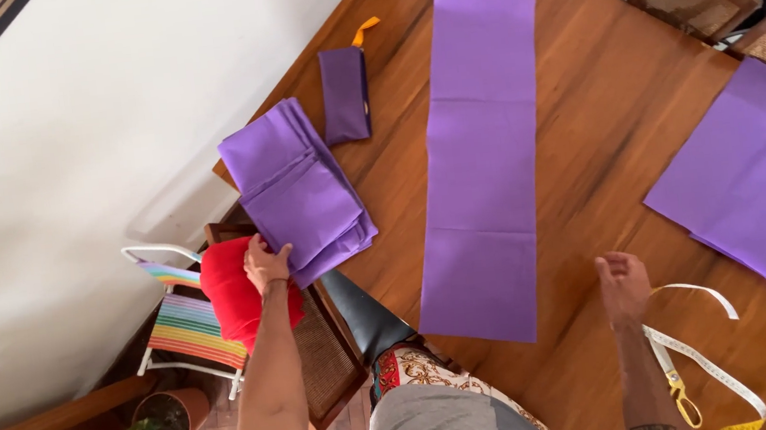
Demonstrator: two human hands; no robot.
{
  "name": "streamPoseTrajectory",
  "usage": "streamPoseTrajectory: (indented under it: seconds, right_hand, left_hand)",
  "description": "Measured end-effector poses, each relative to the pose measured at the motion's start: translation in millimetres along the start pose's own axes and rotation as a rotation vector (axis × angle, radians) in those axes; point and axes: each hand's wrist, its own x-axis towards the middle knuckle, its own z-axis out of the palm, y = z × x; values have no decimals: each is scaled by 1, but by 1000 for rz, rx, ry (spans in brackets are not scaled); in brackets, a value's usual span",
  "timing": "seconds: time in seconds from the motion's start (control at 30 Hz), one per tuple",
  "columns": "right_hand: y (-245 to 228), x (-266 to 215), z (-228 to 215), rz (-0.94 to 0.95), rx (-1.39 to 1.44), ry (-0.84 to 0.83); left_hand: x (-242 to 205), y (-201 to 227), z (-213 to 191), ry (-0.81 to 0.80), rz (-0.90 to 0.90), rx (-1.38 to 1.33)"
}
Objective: The person measures and cuts a large piece of purple fabric on a wooden table using a measuring tape and scissors. They cut the fabric into several rectangular pieces, fold them, and stack them on the table.
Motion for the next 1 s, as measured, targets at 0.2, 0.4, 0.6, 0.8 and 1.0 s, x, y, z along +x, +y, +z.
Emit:
streamPoseTrajectory:
  seconds: [0.2,0.4,0.6,0.8,1.0]
  right_hand:
    - [-49,-26,54,-121,-1,-154]
    - [-101,-79,91,-144,137,-376]
    - [-125,-140,118,24,580,-765]
    - [-157,-151,115,237,664,-836]
    - [-132,-118,149,262,509,-640]
  left_hand:
    - [-34,52,-31,-131,-178,-232]
    - [-39,47,29,-318,-464,-848]
    - [-162,106,-9,-724,-617,-1374]
    - [-252,139,-13,-677,-580,-1365]
    - [-302,101,40,-930,-443,-1200]
